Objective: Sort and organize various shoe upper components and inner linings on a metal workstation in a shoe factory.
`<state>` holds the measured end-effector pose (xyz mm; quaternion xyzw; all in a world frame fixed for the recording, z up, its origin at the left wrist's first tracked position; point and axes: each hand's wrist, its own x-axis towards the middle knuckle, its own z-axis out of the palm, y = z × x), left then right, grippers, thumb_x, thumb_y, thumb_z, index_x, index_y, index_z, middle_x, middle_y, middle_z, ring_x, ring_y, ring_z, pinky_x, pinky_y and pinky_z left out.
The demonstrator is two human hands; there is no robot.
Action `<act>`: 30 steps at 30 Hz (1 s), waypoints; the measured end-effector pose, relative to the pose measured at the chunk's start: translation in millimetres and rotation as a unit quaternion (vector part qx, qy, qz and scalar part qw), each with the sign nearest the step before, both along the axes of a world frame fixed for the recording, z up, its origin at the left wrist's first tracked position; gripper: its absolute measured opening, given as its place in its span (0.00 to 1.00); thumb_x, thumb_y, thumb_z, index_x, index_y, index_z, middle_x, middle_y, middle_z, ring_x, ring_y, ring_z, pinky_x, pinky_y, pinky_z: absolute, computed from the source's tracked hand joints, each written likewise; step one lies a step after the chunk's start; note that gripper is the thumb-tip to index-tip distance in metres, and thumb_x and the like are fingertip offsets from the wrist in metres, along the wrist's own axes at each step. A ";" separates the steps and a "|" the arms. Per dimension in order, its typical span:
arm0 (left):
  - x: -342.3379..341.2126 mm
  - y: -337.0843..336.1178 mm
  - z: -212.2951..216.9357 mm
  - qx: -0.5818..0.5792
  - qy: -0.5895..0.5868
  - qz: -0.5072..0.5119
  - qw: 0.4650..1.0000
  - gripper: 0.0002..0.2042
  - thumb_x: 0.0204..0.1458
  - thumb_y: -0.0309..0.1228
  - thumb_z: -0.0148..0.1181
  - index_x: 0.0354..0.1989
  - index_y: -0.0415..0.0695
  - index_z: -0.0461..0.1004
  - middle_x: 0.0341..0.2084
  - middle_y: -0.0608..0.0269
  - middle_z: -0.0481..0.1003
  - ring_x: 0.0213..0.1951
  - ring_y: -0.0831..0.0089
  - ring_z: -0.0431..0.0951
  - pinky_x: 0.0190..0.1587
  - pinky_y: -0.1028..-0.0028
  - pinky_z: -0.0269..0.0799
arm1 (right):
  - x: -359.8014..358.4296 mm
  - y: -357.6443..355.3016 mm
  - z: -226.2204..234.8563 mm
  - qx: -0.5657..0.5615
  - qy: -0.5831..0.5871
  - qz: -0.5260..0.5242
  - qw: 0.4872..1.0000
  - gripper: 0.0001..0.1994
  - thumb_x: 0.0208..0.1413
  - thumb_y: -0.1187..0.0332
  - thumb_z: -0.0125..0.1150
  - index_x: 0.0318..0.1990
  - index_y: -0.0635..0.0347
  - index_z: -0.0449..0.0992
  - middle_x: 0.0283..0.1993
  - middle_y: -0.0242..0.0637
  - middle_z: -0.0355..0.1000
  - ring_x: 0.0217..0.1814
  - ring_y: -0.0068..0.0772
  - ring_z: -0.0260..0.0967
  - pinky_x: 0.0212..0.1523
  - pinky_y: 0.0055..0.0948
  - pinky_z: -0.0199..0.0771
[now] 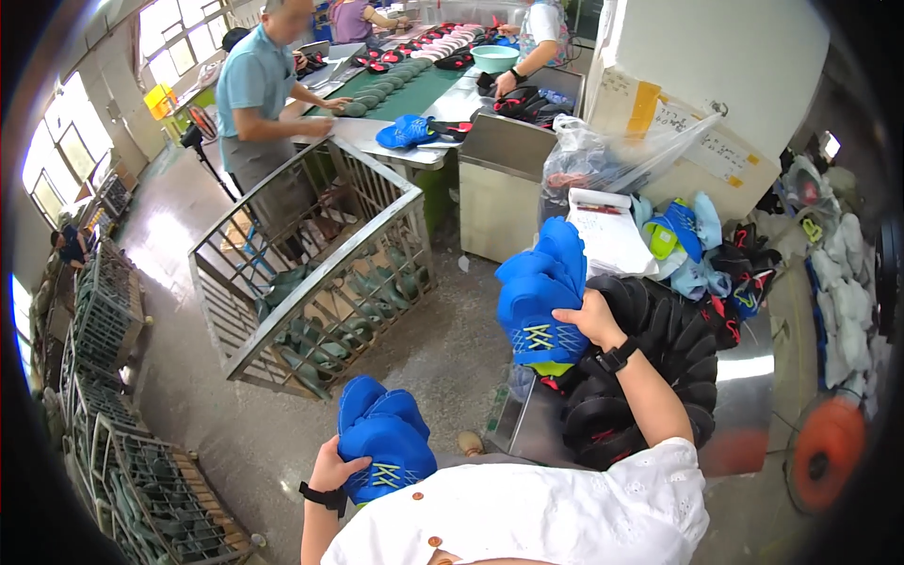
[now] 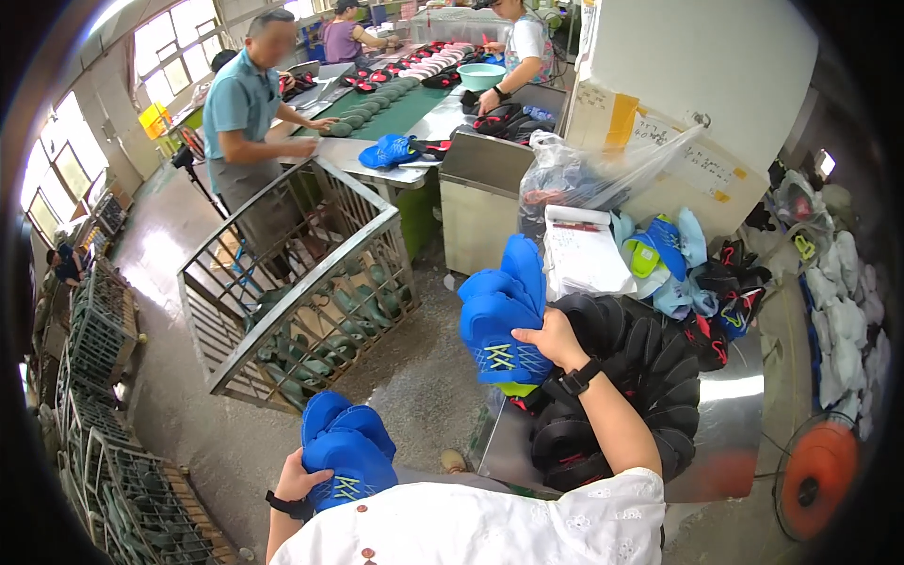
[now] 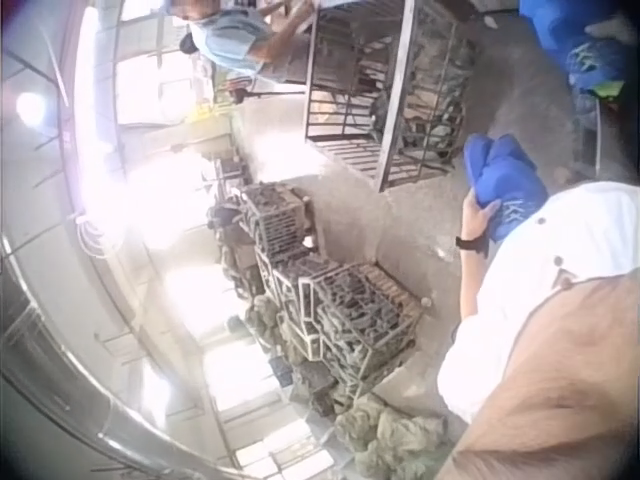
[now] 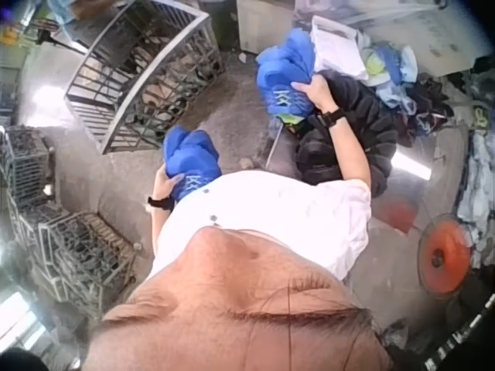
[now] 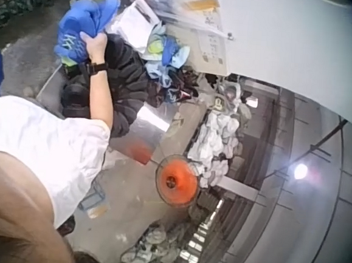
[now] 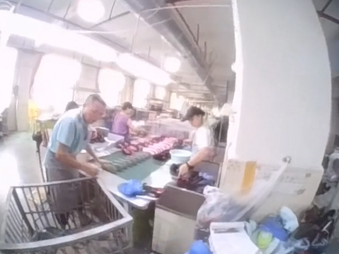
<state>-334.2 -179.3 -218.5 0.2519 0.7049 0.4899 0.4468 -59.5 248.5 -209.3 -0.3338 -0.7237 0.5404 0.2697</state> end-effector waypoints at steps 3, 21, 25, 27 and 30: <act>-26.3 18.8 -3.7 0.021 -0.008 -0.017 1.000 0.21 0.38 0.21 0.67 0.44 0.33 0.70 0.37 0.56 0.77 0.39 0.72 0.76 0.45 0.72 0.71 | -10.1 -8.5 5.5 -0.027 -0.006 0.001 1.000 0.19 0.43 0.73 0.67 0.44 0.69 0.73 0.39 0.41 0.75 0.39 0.29 0.72 0.45 0.29 0.71; -211.9 47.9 -10.8 0.127 0.028 -0.148 0.980 0.21 0.39 0.27 0.68 0.44 0.36 0.71 0.35 0.58 0.78 0.36 0.74 0.76 0.43 0.74 0.71 | 161.8 -22.5 -61.2 0.165 -0.648 -0.015 0.744 0.20 0.35 0.58 0.70 0.36 0.60 0.77 0.35 0.48 0.74 0.39 0.51 0.71 0.40 0.41 0.71; -224.4 26.8 -29.5 0.130 -0.072 -0.068 0.987 0.23 0.39 0.25 0.68 0.46 0.34 0.70 0.37 0.58 0.77 0.38 0.73 0.76 0.46 0.74 0.71 | 149.7 -65.7 -40.7 0.082 -0.611 -0.201 0.761 0.16 0.33 0.71 0.71 0.34 0.62 0.78 0.34 0.50 0.75 0.38 0.49 0.73 0.39 0.37 0.70; -229.3 29.7 -28.9 0.124 -0.070 -0.078 0.987 0.24 0.39 0.24 0.68 0.47 0.33 0.69 0.38 0.57 0.76 0.39 0.73 0.75 0.46 0.73 0.71 | 163.6 -78.9 -40.0 0.092 -0.562 -0.229 0.790 0.16 0.34 0.74 0.70 0.35 0.64 0.77 0.33 0.50 0.75 0.35 0.47 0.74 0.38 0.37 0.70; -230.9 30.7 -31.4 0.135 -0.089 -0.065 0.985 0.24 0.39 0.21 0.67 0.47 0.33 0.68 0.39 0.57 0.75 0.40 0.72 0.75 0.47 0.72 0.71 | 132.9 -96.3 -23.7 0.048 -0.507 -0.225 0.831 0.18 0.33 0.77 0.69 0.37 0.65 0.77 0.33 0.48 0.76 0.35 0.43 0.75 0.39 0.34 0.71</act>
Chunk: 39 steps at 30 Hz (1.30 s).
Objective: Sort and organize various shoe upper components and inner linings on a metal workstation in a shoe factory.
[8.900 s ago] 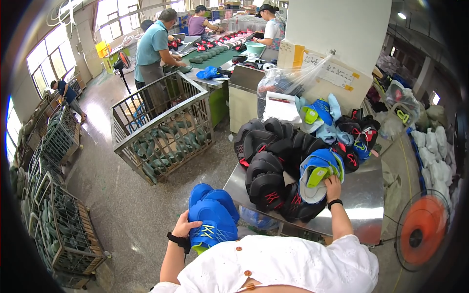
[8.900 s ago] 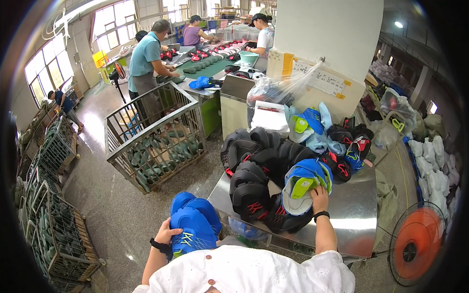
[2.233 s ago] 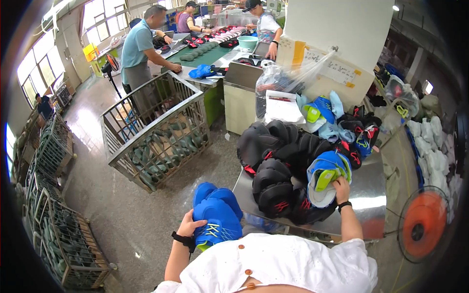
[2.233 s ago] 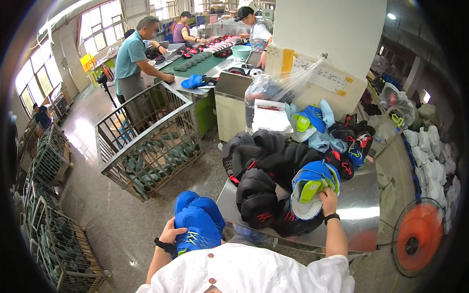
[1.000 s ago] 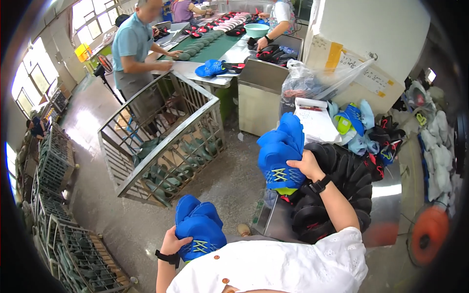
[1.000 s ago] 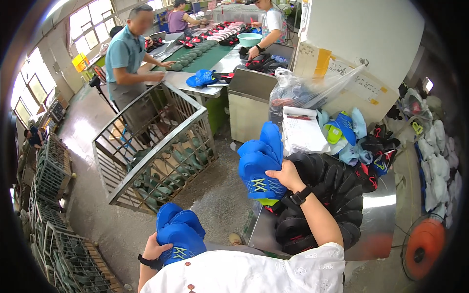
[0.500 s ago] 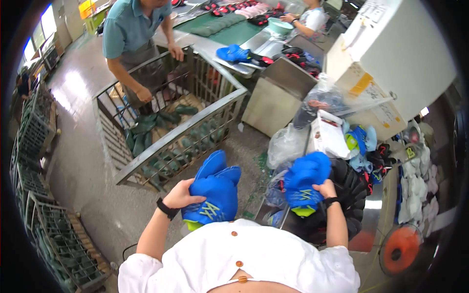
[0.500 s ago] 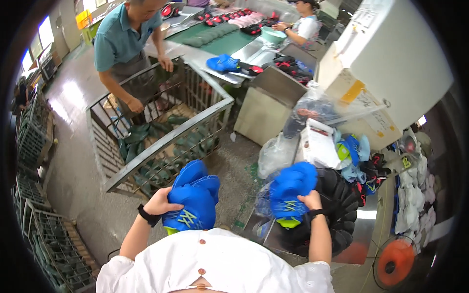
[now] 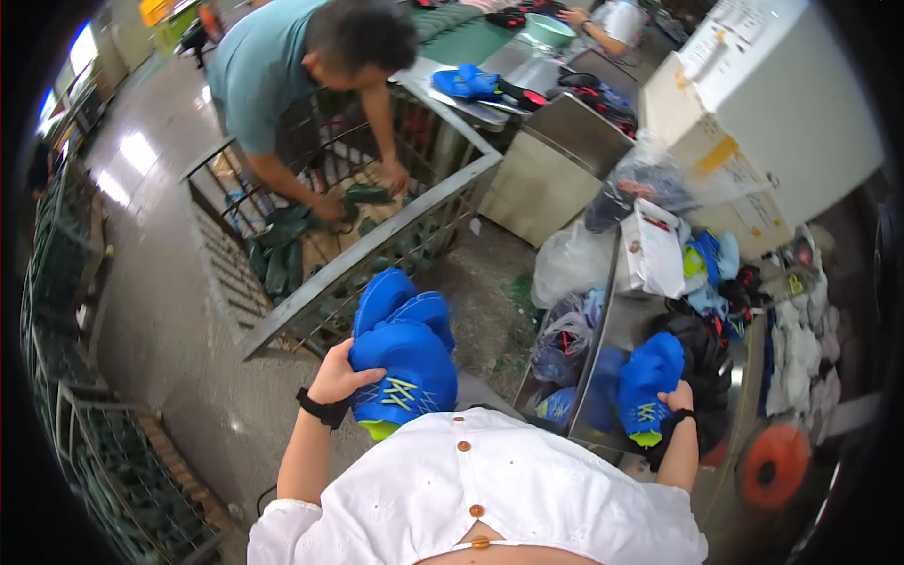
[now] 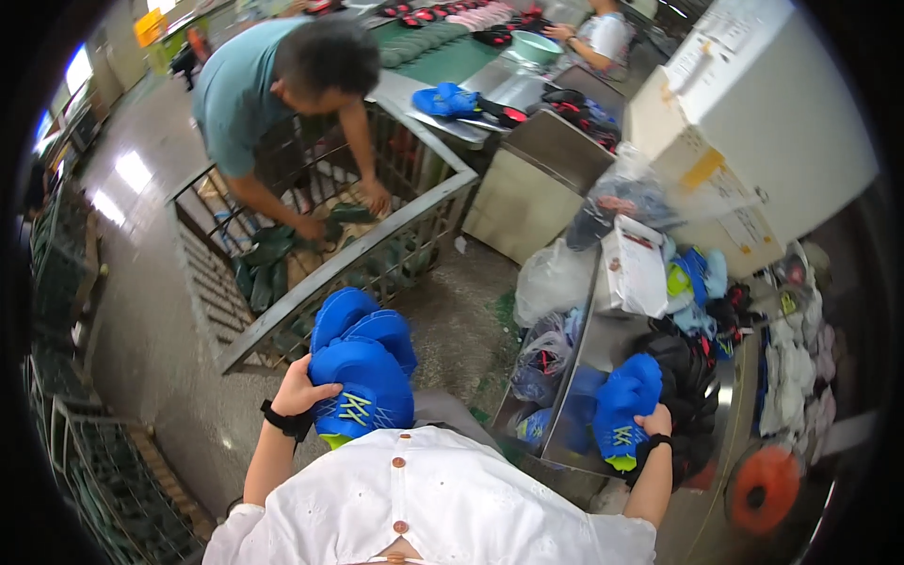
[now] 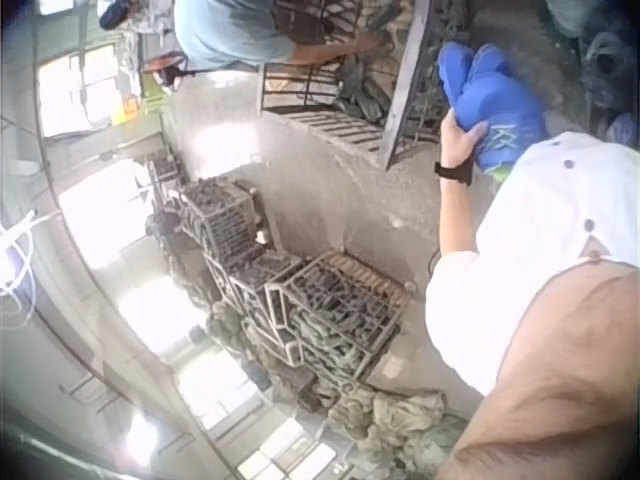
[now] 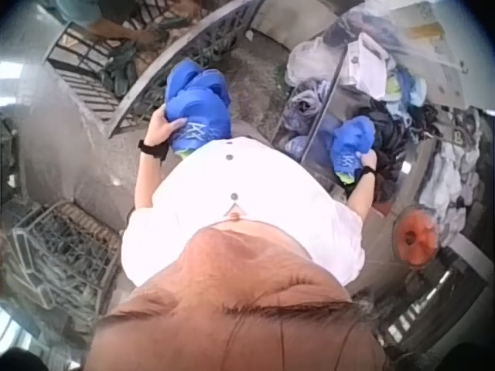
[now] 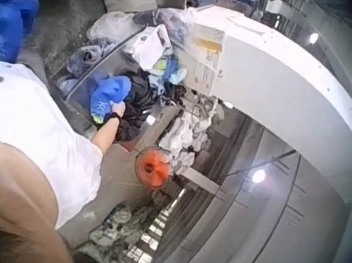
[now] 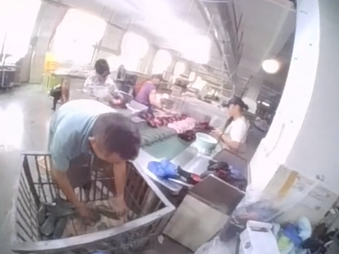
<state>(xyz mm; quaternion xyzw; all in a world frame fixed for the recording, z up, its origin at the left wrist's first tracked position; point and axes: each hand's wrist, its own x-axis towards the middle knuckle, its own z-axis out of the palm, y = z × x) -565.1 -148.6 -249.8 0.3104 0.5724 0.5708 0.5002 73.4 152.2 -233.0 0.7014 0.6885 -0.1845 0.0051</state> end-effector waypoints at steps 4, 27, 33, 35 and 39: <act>-1.1 10.0 3.8 0.008 0.057 0.008 0.998 0.23 0.38 0.21 0.67 0.45 0.33 0.69 0.38 0.57 0.75 0.39 0.72 0.75 0.46 0.72 0.71 | -50.8 -24.3 28.2 -0.028 -0.039 0.027 0.998 0.18 0.33 0.73 0.69 0.38 0.63 0.77 0.34 0.48 0.75 0.38 0.44 0.74 0.41 0.34 0.71; 55.6 168.4 -3.1 0.122 -0.120 0.110 0.979 0.23 0.44 0.24 0.64 0.50 0.37 0.64 0.44 0.58 0.72 0.44 0.68 0.73 0.49 0.70 0.68 | -189.3 -13.6 30.8 0.027 0.746 -0.078 0.661 0.26 0.41 0.76 0.67 0.51 0.67 0.67 0.48 0.37 0.71 0.50 0.31 0.68 0.54 0.30 0.64; 91.3 205.6 31.5 0.079 0.005 -0.004 0.997 0.13 0.39 0.18 0.63 0.37 0.37 0.74 0.32 0.65 0.76 0.32 0.78 0.74 0.38 0.77 0.70 | -237.3 0.8 45.4 0.052 0.574 0.023 0.817 0.21 0.41 0.74 0.67 0.47 0.62 0.72 0.43 0.33 0.74 0.43 0.29 0.70 0.49 0.29 0.68; 107.8 218.9 25.2 0.080 0.023 -0.082 0.993 0.15 0.39 0.17 0.64 0.38 0.36 0.73 0.33 0.66 0.76 0.34 0.80 0.74 0.39 0.77 0.70 | -252.3 4.5 34.6 0.033 0.460 0.177 0.869 0.19 0.41 0.71 0.68 0.44 0.62 0.74 0.38 0.40 0.76 0.39 0.31 0.73 0.45 0.29 0.69; 120.7 244.8 32.0 0.039 -0.006 -0.105 0.994 0.13 0.42 0.19 0.65 0.39 0.35 0.73 0.33 0.66 0.76 0.35 0.81 0.73 0.41 0.78 0.70 | -231.9 39.9 5.9 -0.012 0.515 0.177 0.839 0.19 0.41 0.72 0.67 0.45 0.65 0.74 0.40 0.41 0.76 0.40 0.29 0.73 0.44 0.28 0.70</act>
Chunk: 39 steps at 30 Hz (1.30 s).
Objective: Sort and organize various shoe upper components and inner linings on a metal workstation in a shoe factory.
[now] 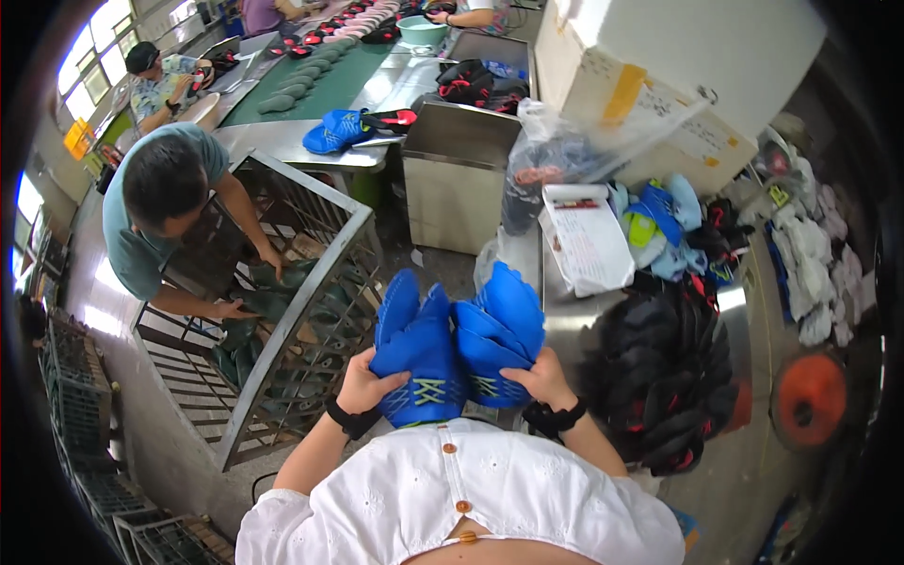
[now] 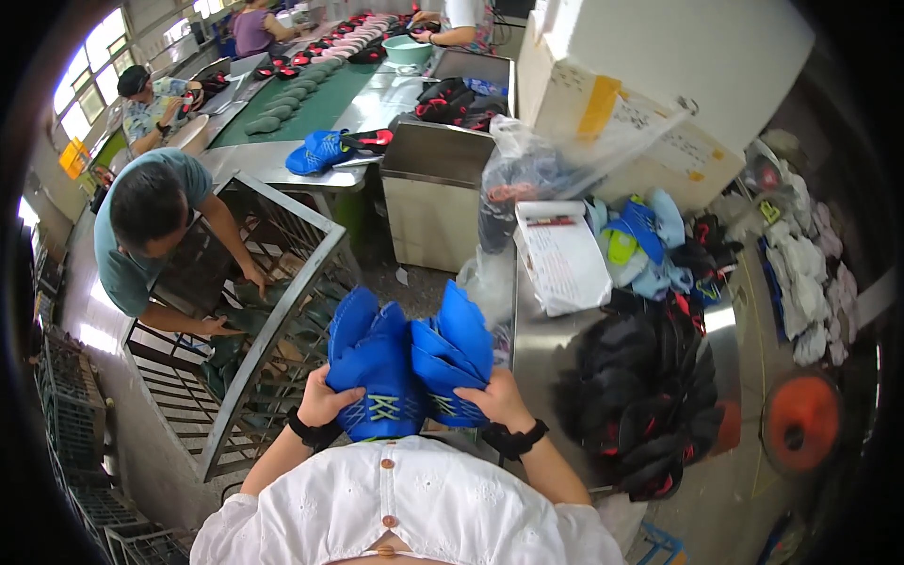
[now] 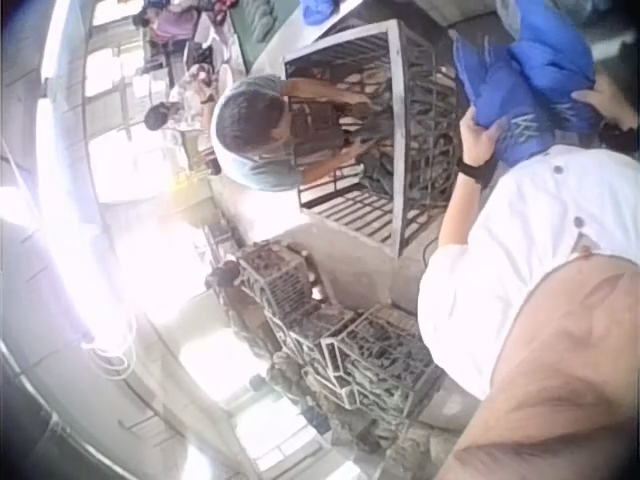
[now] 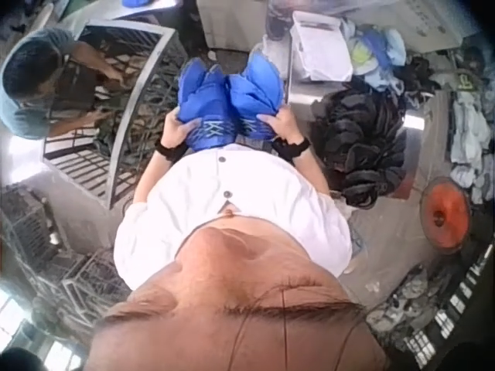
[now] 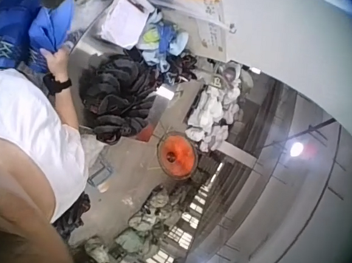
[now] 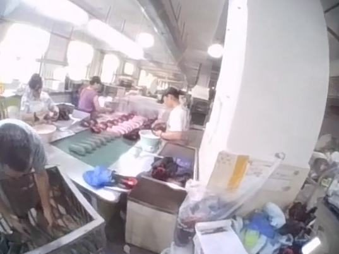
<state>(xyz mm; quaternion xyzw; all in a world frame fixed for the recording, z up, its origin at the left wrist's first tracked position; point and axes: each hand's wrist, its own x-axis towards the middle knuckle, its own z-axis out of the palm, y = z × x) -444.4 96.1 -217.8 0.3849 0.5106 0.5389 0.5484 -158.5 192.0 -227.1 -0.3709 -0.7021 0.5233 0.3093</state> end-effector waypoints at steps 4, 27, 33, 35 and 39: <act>-17.4 19.3 5.9 0.008 0.045 0.011 0.999 0.13 0.41 0.18 0.65 0.38 0.35 0.75 0.32 0.65 0.77 0.35 0.81 0.74 0.41 0.79 0.70 | 19.6 42.5 -7.9 -0.072 0.058 -0.119 0.989 0.17 0.42 0.75 0.65 0.43 0.66 0.75 0.39 0.39 0.76 0.39 0.28 0.73 0.43 0.29 0.71; -170.2 231.8 14.0 0.199 0.108 -0.014 0.974 0.31 0.32 0.29 0.75 0.49 0.37 0.69 0.44 0.58 0.73 0.46 0.67 0.72 0.49 0.69 0.67 | -225.5 275.7 49.0 0.228 -0.053 -0.020 0.972 0.18 0.38 0.70 0.67 0.42 0.56 0.75 0.35 0.45 0.74 0.35 0.51 0.70 0.36 0.40 0.70; -214.7 250.8 23.0 0.174 0.099 0.126 0.972 0.27 0.29 0.18 0.68 0.44 0.35 0.70 0.41 0.58 0.73 0.42 0.69 0.73 0.47 0.71 0.68 | -218.2 341.0 36.0 0.063 -0.023 -0.027 0.997 0.16 0.44 0.71 0.65 0.43 0.60 0.75 0.39 0.46 0.75 0.39 0.36 0.75 0.39 0.28 0.70; -230.1 252.6 26.1 0.144 0.098 0.311 0.934 0.20 0.36 0.21 0.66 0.41 0.34 0.71 0.37 0.60 0.74 0.36 0.70 0.74 0.44 0.72 0.68 | -213.2 361.3 36.4 0.125 0.029 -0.039 0.991 0.16 0.45 0.71 0.64 0.44 0.62 0.74 0.40 0.45 0.75 0.39 0.34 0.74 0.40 0.28 0.70; -250.3 283.5 44.8 0.169 0.079 0.416 0.890 0.13 0.48 0.25 0.59 0.41 0.33 0.72 0.36 0.61 0.74 0.36 0.74 0.72 0.42 0.74 0.67 | -215.0 381.7 77.9 0.165 0.072 0.123 0.976 0.20 0.44 0.73 0.66 0.48 0.61 0.73 0.46 0.44 0.73 0.46 0.35 0.72 0.47 0.29 0.68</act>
